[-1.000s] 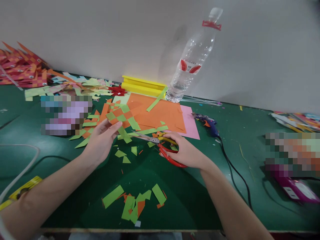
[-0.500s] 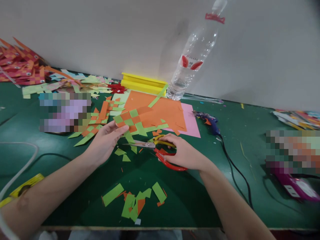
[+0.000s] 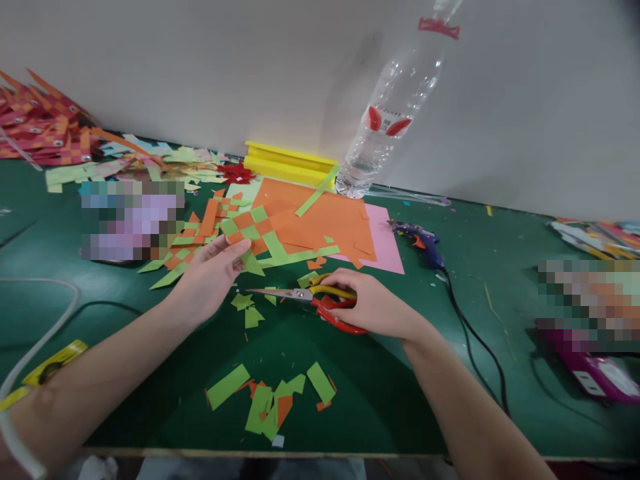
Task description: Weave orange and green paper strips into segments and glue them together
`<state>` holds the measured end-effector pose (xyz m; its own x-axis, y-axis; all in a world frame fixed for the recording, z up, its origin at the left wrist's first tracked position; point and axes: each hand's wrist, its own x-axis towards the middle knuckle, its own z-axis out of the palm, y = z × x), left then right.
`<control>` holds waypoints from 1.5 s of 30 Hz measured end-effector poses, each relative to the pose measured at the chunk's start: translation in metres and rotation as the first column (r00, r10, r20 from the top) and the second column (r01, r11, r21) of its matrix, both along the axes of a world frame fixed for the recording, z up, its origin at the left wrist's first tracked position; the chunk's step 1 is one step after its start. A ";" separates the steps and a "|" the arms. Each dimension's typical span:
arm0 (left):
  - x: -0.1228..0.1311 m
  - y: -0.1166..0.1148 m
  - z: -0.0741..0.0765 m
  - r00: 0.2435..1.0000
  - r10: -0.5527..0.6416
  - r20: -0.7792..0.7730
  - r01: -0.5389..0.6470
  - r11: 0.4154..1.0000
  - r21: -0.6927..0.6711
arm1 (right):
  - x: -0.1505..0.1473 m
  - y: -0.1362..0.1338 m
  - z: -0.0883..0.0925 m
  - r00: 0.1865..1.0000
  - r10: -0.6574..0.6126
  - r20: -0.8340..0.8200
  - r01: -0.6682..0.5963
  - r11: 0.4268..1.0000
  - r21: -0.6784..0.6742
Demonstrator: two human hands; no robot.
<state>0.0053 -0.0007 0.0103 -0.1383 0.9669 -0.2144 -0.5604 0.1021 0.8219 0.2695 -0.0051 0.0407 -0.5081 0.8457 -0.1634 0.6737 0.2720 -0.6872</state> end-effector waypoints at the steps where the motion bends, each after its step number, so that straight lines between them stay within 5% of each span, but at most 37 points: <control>1: 0.000 0.001 0.001 1.000 0.016 -0.008 -0.016 1.000 -0.007 | 0.001 0.000 0.001 1.000 0.008 -0.012 -0.008 1.000 -0.002; 6: -0.001 0.001 0.006 0.995 0.068 -0.068 -0.070 0.997 -0.032 | 0.008 0.004 0.001 0.978 -0.029 -0.207 0.021 0.999 -0.037; 9: -0.001 0.000 0.008 0.987 0.118 -0.110 -0.125 0.990 -0.058 | 0.010 0.009 -0.002 0.913 -0.219 -0.344 0.206 0.976 -0.074; 15: 0.000 0.001 0.011 0.980 0.126 -0.152 -0.135 0.990 -0.049 | 0.009 0.020 -0.011 0.695 -0.525 -0.492 0.534 0.834 -0.136; 19: -0.001 0.001 0.012 0.974 0.161 -0.160 -0.174 0.982 -0.074 | 0.009 0.023 -0.016 0.599 -0.566 -0.566 0.601 0.785 -0.149; 28: -0.003 -0.001 0.003 0.986 0.037 -0.164 -0.049 0.996 -0.070 | 0.010 0.025 -0.018 0.542 -0.594 -0.594 0.657 0.741 -0.141; 32: -0.001 -0.002 0.004 0.973 -0.066 -0.223 0.047 0.995 -0.089 | 0.012 0.023 -0.021 0.597 -0.525 -0.607 0.668 0.744 0.014; 37: -0.001 -0.005 0.002 0.899 -0.123 -0.421 0.116 0.992 -0.042 | 0.015 0.020 -0.022 0.741 -0.521 -0.424 0.650 0.713 0.262; 45: -0.001 -0.011 0.007 0.700 -0.123 -0.704 0.253 0.964 0.083 | 0.014 0.022 -0.028 0.890 -0.447 -0.088 0.406 0.691 0.598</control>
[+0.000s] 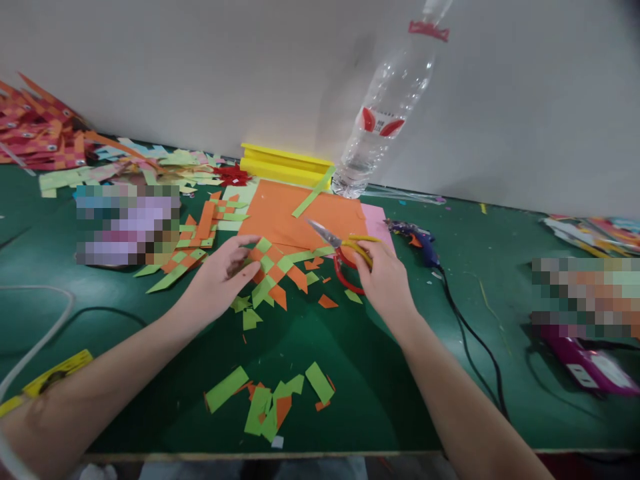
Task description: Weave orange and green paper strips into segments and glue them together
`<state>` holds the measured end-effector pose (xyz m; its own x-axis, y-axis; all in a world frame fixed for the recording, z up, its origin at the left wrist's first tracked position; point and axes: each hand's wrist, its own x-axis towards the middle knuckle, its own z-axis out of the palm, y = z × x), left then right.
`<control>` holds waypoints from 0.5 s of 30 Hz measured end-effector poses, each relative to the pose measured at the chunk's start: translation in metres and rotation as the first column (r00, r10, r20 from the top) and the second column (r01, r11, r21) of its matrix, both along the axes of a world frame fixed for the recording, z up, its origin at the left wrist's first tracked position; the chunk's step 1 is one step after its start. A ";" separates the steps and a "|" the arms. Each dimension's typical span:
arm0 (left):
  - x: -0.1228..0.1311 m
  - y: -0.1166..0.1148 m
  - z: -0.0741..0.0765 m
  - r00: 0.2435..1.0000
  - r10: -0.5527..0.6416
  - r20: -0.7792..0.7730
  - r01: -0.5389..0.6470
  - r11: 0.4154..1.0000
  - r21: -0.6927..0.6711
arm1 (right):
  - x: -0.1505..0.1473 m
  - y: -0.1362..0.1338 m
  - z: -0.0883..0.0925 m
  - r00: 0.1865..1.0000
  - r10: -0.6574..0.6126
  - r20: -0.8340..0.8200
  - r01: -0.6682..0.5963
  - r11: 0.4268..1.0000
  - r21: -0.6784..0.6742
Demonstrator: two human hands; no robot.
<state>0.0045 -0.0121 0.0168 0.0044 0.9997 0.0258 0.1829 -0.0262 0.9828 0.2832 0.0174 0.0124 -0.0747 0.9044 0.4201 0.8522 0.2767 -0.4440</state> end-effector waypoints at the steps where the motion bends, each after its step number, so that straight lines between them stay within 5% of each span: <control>1: 0.000 0.000 0.000 0.999 -0.009 -0.037 0.010 1.000 0.021 | 0.001 0.001 -0.002 1.000 0.000 0.020 0.000 1.000 0.010; 9: 0.002 -0.007 -0.002 0.984 -0.033 -0.178 0.051 0.994 0.098 | 0.011 0.007 -0.006 0.992 -0.076 0.105 0.075 0.997 0.011; 12: 0.004 -0.009 -0.002 0.979 -0.047 -0.199 0.071 0.991 0.116 | -0.001 -0.002 0.003 0.989 0.016 0.145 -0.030 0.995 0.090; 15: 0.008 -0.012 -0.003 0.971 -0.088 -0.223 0.120 0.984 0.134 | -0.025 -0.022 0.008 0.983 0.183 -0.028 -0.181 0.981 0.068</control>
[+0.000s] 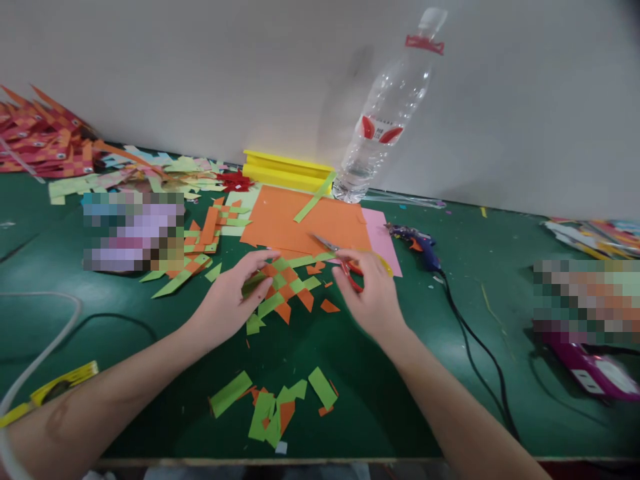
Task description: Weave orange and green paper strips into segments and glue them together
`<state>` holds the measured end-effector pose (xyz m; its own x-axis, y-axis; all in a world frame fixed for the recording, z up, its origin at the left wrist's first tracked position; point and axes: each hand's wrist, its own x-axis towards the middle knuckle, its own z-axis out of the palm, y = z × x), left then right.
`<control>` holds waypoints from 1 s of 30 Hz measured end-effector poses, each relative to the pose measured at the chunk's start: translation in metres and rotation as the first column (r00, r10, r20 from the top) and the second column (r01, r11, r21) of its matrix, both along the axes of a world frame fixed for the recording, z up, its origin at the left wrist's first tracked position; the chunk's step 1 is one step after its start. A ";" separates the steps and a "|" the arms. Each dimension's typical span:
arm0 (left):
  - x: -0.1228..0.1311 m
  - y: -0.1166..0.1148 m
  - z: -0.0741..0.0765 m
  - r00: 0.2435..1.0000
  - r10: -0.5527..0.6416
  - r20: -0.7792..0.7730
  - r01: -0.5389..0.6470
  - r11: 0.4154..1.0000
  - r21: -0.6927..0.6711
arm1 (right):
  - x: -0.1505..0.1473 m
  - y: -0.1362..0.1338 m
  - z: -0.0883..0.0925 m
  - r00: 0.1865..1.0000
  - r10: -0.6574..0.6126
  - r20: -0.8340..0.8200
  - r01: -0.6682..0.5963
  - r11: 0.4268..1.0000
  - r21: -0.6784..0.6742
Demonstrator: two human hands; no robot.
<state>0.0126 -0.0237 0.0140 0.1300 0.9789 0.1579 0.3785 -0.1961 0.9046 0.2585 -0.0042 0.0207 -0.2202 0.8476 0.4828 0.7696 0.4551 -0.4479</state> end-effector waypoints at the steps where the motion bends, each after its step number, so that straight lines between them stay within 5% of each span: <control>1: 0.001 -0.001 0.000 1.000 -0.026 -0.014 0.026 1.000 0.008 | -0.008 -0.007 0.000 0.996 0.052 -0.068 -0.056 0.996 -0.064; 4: 0.004 -0.003 0.001 0.988 -0.118 -0.096 0.120 0.993 0.017 | -0.026 -0.021 -0.004 0.967 0.142 -0.211 -0.189 0.955 -0.227; 11: 0.003 -0.003 0.002 0.960 -0.235 -0.152 0.235 0.972 -0.016 | -0.032 -0.025 -0.005 0.907 0.087 -0.411 -0.300 0.821 -0.487; 23: 0.005 -0.003 -0.002 0.952 -0.254 -0.173 0.257 0.966 -0.005 | -0.031 -0.026 -0.005 0.879 0.076 -0.471 -0.357 0.759 -0.544; 30: 0.003 -0.001 0.001 0.970 -0.135 -0.203 0.136 0.991 -0.010 | -0.031 -0.026 -0.003 0.901 0.120 -0.416 -0.358 0.749 -0.558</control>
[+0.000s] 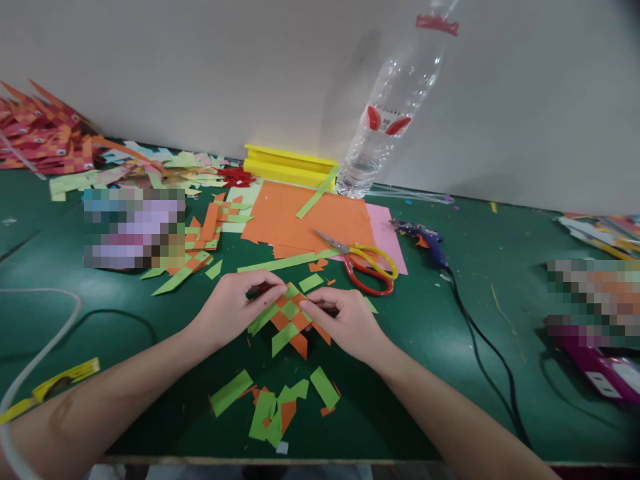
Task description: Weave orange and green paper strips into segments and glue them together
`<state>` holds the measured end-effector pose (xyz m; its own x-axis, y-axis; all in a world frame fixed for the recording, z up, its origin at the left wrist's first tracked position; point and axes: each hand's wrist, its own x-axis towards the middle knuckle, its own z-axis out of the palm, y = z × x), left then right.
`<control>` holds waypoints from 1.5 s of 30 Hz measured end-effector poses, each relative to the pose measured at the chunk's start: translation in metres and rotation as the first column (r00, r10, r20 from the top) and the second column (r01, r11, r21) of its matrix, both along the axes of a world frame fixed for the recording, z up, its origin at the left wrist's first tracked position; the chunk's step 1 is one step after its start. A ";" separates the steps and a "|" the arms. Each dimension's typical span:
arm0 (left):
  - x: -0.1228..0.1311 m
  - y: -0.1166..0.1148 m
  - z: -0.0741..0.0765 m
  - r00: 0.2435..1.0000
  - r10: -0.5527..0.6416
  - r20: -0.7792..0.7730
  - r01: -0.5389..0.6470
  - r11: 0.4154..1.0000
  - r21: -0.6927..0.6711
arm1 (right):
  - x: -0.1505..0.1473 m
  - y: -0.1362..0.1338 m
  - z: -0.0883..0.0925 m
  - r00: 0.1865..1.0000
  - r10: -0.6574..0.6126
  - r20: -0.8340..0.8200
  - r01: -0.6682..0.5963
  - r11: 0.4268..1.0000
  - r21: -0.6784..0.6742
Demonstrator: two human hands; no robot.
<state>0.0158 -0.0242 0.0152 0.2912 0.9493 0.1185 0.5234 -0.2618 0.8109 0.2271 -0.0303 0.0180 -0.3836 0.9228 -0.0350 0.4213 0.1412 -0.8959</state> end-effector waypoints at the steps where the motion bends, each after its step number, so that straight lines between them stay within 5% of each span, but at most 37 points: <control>1: 0.000 0.000 0.000 1.000 0.014 0.026 -0.013 1.000 -0.008 | 0.000 0.000 0.000 1.000 0.007 0.004 -0.007 1.000 -0.002; 11: 0.003 0.003 0.002 0.970 0.123 0.210 -0.072 0.969 -0.236 | 0.001 -0.001 -0.004 1.000 -0.008 0.020 0.009 0.997 -0.080; 20: -0.007 0.012 0.002 0.948 0.245 0.201 -0.181 0.939 -0.291 | 0.006 0.005 0.000 0.999 -0.021 -0.031 0.016 0.990 -0.143; 39: -0.004 0.012 0.009 0.953 0.230 0.195 -0.164 0.938 -0.307 | 0.012 0.010 0.007 0.999 0.024 -0.033 -0.028 0.991 -0.134; 45: -0.005 0.013 0.006 0.945 0.241 0.222 -0.165 0.935 -0.315 | 0.014 0.009 0.010 0.997 -0.070 0.018 0.069 0.996 0.061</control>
<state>0.0106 -0.0112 0.0214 0.0851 0.9885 -0.1252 0.3077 0.0934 0.9469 0.2409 -0.0215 0.0277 -0.3186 0.9478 0.0147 0.4495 0.1647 -0.8780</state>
